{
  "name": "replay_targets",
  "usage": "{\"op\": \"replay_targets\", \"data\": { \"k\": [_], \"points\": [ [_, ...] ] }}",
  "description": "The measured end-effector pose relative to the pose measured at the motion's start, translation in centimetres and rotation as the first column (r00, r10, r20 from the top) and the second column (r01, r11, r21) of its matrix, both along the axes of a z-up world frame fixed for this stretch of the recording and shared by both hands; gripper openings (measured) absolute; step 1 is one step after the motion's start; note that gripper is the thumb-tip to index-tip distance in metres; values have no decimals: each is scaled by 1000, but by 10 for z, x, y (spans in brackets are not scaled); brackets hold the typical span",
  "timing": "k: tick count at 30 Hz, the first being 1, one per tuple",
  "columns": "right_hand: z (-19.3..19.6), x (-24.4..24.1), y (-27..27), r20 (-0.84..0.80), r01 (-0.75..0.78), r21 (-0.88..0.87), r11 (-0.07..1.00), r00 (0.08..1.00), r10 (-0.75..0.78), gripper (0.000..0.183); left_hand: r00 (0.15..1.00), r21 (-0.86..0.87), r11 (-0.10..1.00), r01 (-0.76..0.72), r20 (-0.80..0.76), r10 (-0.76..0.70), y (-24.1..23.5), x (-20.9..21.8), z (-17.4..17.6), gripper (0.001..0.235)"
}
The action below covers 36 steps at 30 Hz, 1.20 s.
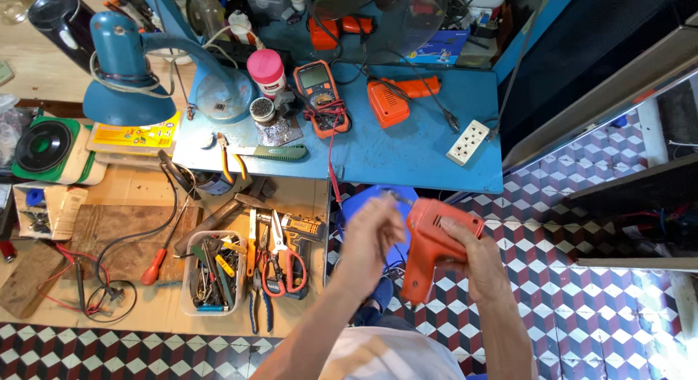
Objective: The person handles a small cylindrical component, then uses a heat gun to apply heat to a soldering iron tip and a small object on the workbench. They also move a blue stool, plug in the heat gun, and handle a roll of solder and a small box of parts.
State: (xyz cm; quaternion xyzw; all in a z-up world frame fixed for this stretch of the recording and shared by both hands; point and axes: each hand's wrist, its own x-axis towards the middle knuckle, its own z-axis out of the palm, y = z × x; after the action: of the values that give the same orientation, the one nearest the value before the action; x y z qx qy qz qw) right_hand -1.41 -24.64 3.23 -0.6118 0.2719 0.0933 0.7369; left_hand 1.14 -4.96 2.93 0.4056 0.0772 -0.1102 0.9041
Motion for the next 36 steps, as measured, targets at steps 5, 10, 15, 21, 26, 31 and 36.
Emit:
{"op": "replay_targets", "data": {
  "k": [5, 10, 15, 21, 26, 31, 36],
  "points": [
    [-31, 3, -24, -59, -31, 203, 979, 997, 44, 53, 945, -434, 843, -318, -220, 243, 66, 23, -22, 12],
    [-68, 74, -38, 34, -232, 146, 962, 973, 229, 55, 840, -90, 944, -316, -489, 235, 98, -54, -82, 28],
    [-91, 188, -18, 6, -419, 193, 887, 905, 426, 52, 699, 6, 977, -212, -697, 156, 90, -100, -120, 34],
    [-96, 235, -4, -55, -571, 4, 821, 820, 570, 62, 686, 140, 983, 116, -728, 23, 52, -121, -134, 28],
    [-82, 210, -2, 96, -224, -330, 917, 959, 268, 68, 594, 145, 900, 411, -792, -143, 23, -111, -132, 40],
    [-86, 78, -12, 176, -4, -569, 822, 976, 127, 52, 567, 119, 827, 549, -780, -265, 6, -97, -127, 40],
    [-114, -6, 29, -88, -66, 240, 968, 992, 89, 35, 572, 352, 489, 799, -695, -435, 5, -96, -120, 60]
  ]
}}
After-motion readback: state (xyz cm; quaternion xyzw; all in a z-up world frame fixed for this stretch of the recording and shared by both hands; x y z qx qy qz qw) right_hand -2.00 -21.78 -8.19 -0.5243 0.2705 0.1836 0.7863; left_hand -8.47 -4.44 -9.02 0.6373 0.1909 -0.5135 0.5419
